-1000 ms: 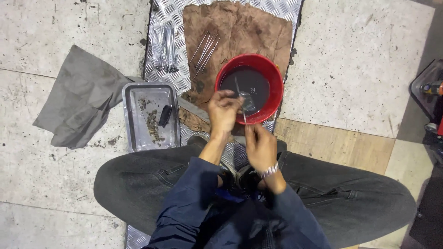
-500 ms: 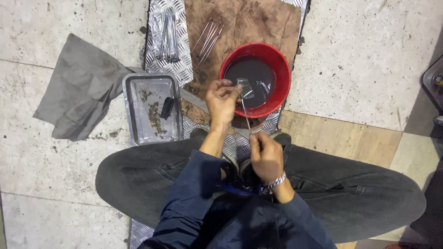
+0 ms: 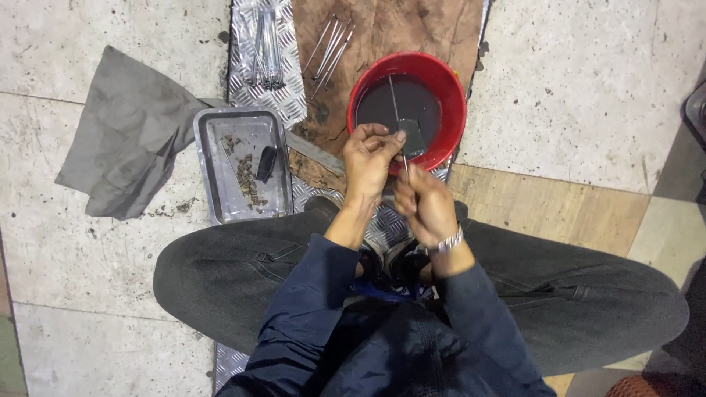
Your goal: Cleaning a small mechanical component by dipping it in a bucket of solvent and scrubbing it with a tool.
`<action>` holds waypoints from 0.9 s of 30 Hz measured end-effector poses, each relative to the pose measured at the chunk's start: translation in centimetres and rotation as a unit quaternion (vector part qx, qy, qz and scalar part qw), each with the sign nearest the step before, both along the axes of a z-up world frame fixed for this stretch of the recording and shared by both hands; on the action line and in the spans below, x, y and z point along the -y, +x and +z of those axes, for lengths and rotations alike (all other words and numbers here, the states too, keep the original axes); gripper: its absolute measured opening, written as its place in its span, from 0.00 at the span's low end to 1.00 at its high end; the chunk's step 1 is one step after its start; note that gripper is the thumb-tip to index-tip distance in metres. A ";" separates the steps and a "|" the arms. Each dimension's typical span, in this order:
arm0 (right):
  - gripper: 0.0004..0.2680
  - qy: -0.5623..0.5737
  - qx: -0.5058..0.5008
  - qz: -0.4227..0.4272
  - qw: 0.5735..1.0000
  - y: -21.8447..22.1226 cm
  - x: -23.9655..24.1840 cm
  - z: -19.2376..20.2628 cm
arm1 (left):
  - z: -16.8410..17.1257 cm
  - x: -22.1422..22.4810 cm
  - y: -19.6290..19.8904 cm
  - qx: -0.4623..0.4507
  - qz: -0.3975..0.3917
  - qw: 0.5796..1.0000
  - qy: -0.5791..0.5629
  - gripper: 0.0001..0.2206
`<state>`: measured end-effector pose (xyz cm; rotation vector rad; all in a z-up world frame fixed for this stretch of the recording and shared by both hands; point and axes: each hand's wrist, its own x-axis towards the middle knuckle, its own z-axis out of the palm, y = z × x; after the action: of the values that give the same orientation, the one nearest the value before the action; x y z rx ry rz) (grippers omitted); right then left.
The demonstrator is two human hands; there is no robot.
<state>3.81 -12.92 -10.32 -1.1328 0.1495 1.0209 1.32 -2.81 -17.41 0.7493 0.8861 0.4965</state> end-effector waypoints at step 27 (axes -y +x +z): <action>0.12 -0.087 0.150 0.028 0.985 -3.0 0.6 0.8 | 1.0 -3.5 -1.0 -0.019 0.037 0.998 0.047 0.14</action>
<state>0.81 -13.48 -9.48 -1.4429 -0.0348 0.8866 0.33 0.71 -16.36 0.8173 0.9333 0.5939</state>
